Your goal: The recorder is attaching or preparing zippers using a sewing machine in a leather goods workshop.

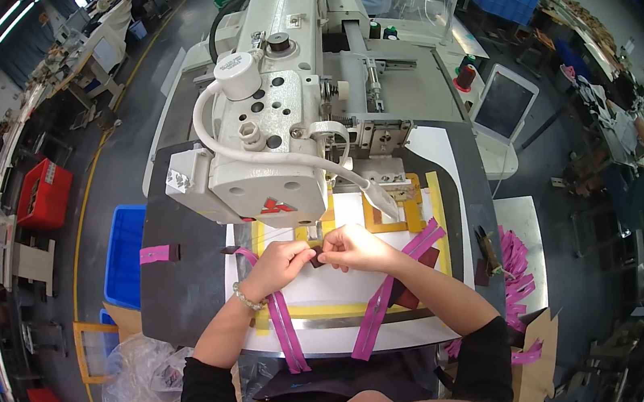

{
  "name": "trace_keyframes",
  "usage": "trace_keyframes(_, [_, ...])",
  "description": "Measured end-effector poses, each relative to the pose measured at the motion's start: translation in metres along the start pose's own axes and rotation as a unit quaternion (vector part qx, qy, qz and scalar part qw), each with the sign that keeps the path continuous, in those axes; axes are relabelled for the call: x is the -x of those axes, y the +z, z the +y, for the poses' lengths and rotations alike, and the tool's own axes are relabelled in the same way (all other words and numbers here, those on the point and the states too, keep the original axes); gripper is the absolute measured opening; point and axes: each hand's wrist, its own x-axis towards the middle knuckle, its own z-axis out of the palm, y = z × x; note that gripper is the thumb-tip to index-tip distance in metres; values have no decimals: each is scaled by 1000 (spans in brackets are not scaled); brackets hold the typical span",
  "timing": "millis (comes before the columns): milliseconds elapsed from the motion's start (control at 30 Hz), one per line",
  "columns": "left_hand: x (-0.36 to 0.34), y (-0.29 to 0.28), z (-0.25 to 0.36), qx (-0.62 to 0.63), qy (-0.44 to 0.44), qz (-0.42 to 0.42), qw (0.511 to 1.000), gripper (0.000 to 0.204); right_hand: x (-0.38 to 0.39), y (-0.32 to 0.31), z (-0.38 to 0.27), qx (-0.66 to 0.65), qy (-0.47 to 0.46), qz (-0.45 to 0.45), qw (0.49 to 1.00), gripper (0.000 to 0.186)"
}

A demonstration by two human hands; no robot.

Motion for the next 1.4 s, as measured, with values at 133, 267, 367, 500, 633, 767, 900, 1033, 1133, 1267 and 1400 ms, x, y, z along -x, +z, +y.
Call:
trace_keyframes(133, [0, 1, -5, -35, -33, 111, 993, 18, -20, 1, 5, -62, 24, 79, 995, 20])
trace_keyframes(267, [3, 5, -10, -106, 58, 163, 979, 16, -32, 1, 13, -86, 60, 128, 986, 22])
trace_keyframes(367, [5, 7, -4, -144, 52, 127, 980, 19, -33, 0, 10, -69, 81, 128, 986, 21])
trace_keyframes(500, [7, 6, 0, -182, 52, 121, 974, 20, -36, 3, 5, -54, 99, 141, 984, 21])
trace_keyframes(633, [8, 7, 0, -204, 58, 114, 971, 22, -35, 3, 1, -48, 107, 153, 981, 22])
trace_keyframes(767, [9, 9, -2, -233, 78, 95, 965, 25, -38, -1, 0, -26, 107, 140, 984, 23])
trace_keyframes(900, [7, 12, 0, -209, 60, 107, 970, 23, -40, -5, -5, -19, 132, 123, 983, 22])
trace_keyframes(1033, [5, 11, -5, -191, 50, 111, 974, 22, -42, -6, -7, 6, 148, 108, 983, 21])
trace_keyframes(1133, [3, 9, -5, -205, 43, 103, 972, 21, -42, -7, -8, 12, 151, 105, 983, 21])
trace_keyframes(1267, [1, 15, -5, -317, 77, 111, 939, 24, -41, -12, -7, 31, 138, 87, 986, 22])
trace_keyframes(1400, [4, 14, -4, -329, 129, 134, 926, 32, -27, -11, -15, 110, 85, 94, 986, 22])
